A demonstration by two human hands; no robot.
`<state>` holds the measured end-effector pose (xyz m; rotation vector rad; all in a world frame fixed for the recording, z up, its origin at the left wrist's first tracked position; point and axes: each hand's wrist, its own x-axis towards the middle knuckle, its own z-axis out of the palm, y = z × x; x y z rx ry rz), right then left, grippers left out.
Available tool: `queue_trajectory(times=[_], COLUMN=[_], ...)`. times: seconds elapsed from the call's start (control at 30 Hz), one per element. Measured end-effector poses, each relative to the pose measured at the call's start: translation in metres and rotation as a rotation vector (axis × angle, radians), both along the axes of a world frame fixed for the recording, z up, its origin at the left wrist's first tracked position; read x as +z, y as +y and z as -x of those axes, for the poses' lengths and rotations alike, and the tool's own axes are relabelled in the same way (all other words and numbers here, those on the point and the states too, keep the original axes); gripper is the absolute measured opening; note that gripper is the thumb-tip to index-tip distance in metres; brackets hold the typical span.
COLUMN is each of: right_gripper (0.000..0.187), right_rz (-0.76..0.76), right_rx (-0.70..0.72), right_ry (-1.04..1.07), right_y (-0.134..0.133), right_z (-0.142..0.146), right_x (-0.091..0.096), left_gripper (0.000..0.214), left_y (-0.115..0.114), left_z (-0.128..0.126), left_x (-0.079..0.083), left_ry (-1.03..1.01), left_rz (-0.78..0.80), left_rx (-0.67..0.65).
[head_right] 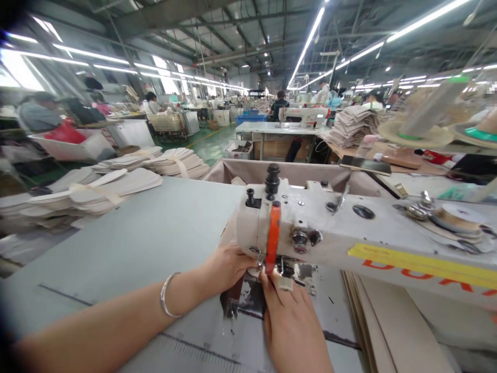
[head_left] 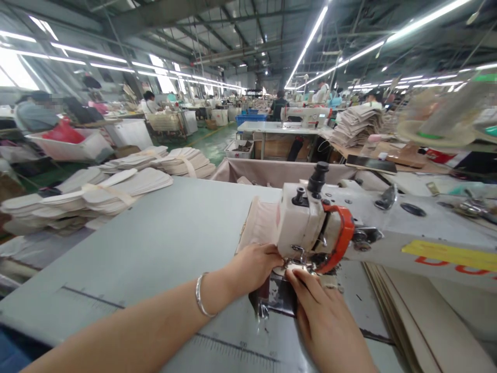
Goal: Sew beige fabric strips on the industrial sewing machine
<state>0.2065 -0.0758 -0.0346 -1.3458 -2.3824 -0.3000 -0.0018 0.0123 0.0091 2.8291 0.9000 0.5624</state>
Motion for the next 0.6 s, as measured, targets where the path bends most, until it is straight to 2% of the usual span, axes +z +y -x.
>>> queue_trajectory(times=[0.2, 0.3, 0.47, 0.6], right_gripper=[0.055, 0.055, 0.057, 0.043], right_rz=[-0.106, -0.129, -0.103, -0.059], right_rx=[0.067, 0.085, 0.072, 0.073], right_ry=[-0.069, -0.060, 0.003, 0.065], right_y=[0.008, 0.010, 0.011, 0.006], right_z=[-0.013, -0.014, -0.007, -0.005], right_x=[-0.019, -0.022, -0.014, 0.001], left_gripper=[0.016, 0.016, 0.020, 0.018], left_y=[-0.001, -0.002, -0.003, -0.007], left_z=[0.002, 0.004, 0.001, 0.001], left_x=[-0.007, -0.012, -0.007, 0.000], left_ry=[0.037, 0.020, 0.005, 0.007], left_rz=[0.005, 0.014, -0.003, -0.078], left_rx=[-0.051, -0.060, -0.020, 0.075])
